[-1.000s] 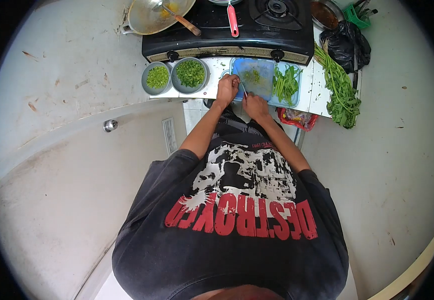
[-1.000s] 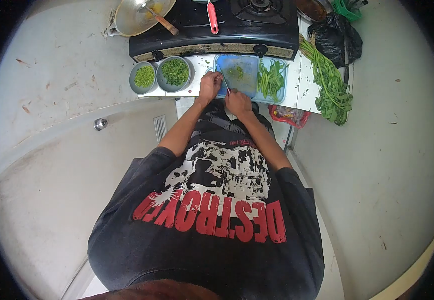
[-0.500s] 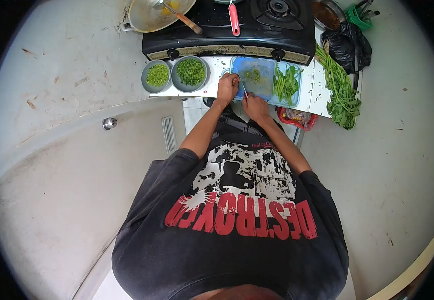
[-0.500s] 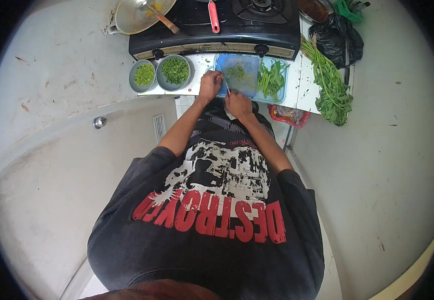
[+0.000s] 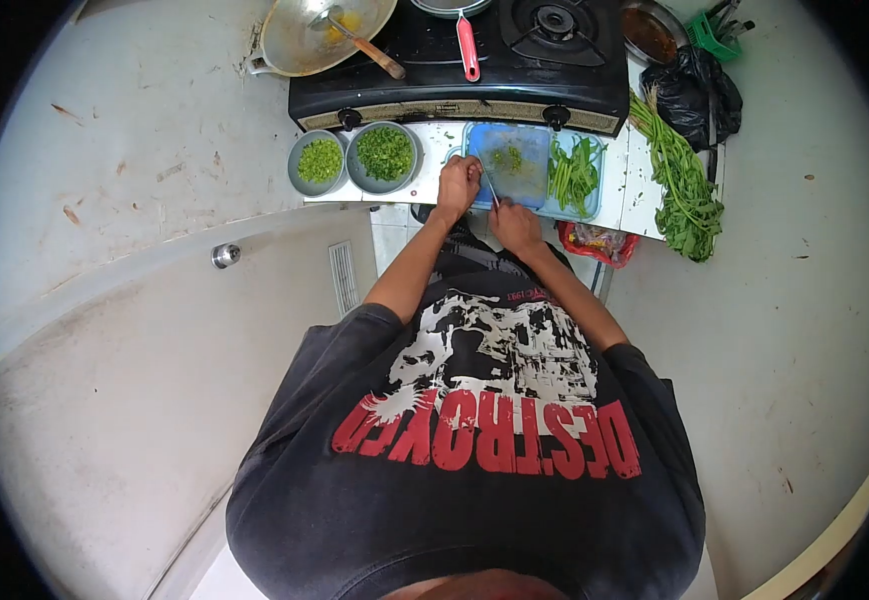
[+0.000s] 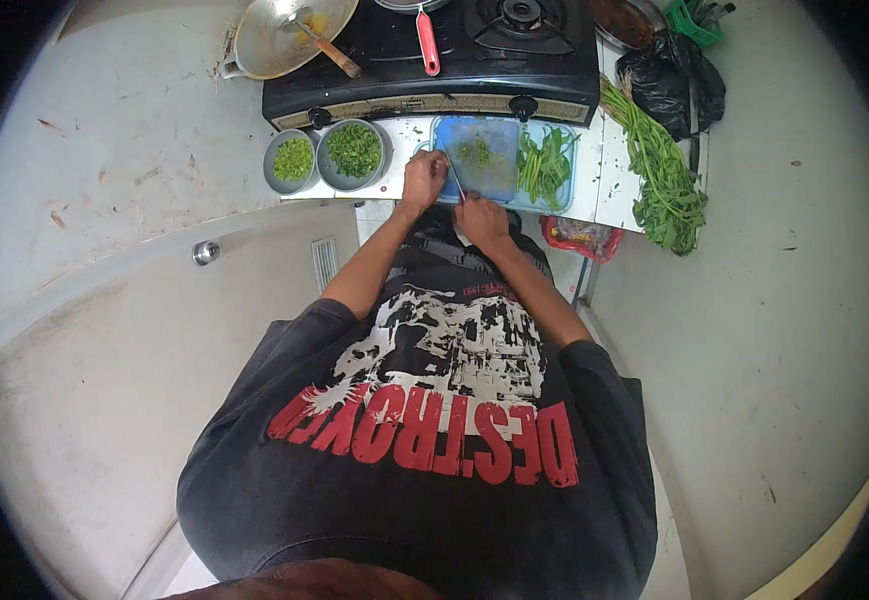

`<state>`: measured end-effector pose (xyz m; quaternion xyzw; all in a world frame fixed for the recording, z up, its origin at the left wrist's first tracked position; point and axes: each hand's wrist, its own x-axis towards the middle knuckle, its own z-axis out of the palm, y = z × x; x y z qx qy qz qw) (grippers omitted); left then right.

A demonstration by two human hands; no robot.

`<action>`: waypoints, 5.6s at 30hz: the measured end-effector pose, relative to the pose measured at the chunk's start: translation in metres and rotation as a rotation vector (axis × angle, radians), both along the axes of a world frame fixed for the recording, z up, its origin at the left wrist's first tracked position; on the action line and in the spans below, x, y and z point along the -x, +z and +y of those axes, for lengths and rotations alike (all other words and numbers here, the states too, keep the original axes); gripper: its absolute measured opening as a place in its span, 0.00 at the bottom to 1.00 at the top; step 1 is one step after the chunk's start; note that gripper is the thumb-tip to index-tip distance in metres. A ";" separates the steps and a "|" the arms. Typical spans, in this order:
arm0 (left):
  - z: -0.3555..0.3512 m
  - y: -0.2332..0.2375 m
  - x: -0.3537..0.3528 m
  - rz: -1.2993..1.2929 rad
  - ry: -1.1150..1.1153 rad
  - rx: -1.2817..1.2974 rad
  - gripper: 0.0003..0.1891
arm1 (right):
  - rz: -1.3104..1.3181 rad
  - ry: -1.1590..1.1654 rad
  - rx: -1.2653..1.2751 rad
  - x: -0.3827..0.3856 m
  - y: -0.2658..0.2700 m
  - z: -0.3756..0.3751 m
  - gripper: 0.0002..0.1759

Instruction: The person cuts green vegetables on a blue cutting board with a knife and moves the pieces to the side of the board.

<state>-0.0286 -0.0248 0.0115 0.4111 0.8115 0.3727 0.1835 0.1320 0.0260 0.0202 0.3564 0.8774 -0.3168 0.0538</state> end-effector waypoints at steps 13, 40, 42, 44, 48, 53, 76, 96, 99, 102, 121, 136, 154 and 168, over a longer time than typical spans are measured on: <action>-0.005 0.003 -0.003 0.040 -0.036 -0.048 0.06 | -0.009 -0.032 0.040 -0.005 -0.003 0.000 0.23; -0.003 -0.007 -0.005 0.069 -0.090 -0.039 0.05 | -0.001 -0.053 0.007 0.009 0.002 0.005 0.20; -0.003 -0.007 -0.004 0.063 -0.090 -0.040 0.05 | -0.021 -0.049 0.011 0.003 0.003 0.001 0.20; -0.003 -0.008 -0.005 0.060 -0.078 -0.057 0.05 | -0.048 -0.031 0.018 -0.006 0.005 -0.002 0.21; -0.002 -0.015 -0.007 0.058 -0.044 -0.039 0.05 | -0.030 -0.037 0.041 -0.008 0.002 0.000 0.22; -0.002 -0.016 -0.007 0.090 -0.047 -0.026 0.04 | 0.002 -0.030 0.007 0.005 -0.001 0.010 0.23; -0.001 -0.005 -0.011 0.025 0.000 -0.024 0.04 | 0.057 -0.023 0.000 0.006 -0.006 0.007 0.22; -0.006 -0.004 -0.008 0.043 -0.063 -0.031 0.04 | 0.001 -0.014 0.011 -0.006 -0.004 0.006 0.23; -0.005 -0.009 -0.007 0.106 -0.076 -0.043 0.05 | -0.020 -0.016 0.026 -0.018 -0.001 0.004 0.22; -0.005 -0.011 -0.008 0.081 -0.060 -0.050 0.04 | -0.051 -0.023 0.041 -0.019 0.006 0.008 0.21; -0.004 -0.005 -0.009 0.025 -0.018 -0.043 0.05 | -0.025 -0.015 0.010 -0.005 -0.005 0.000 0.22; -0.003 -0.006 -0.011 0.005 0.004 -0.080 0.05 | -0.069 -0.041 0.027 -0.002 0.006 0.010 0.21; -0.004 -0.009 -0.007 0.044 -0.016 -0.062 0.05 | -0.016 0.003 0.006 0.007 -0.002 0.006 0.20; -0.004 -0.007 -0.005 0.120 -0.095 0.011 0.08 | -0.019 0.011 -0.004 0.002 -0.005 0.006 0.19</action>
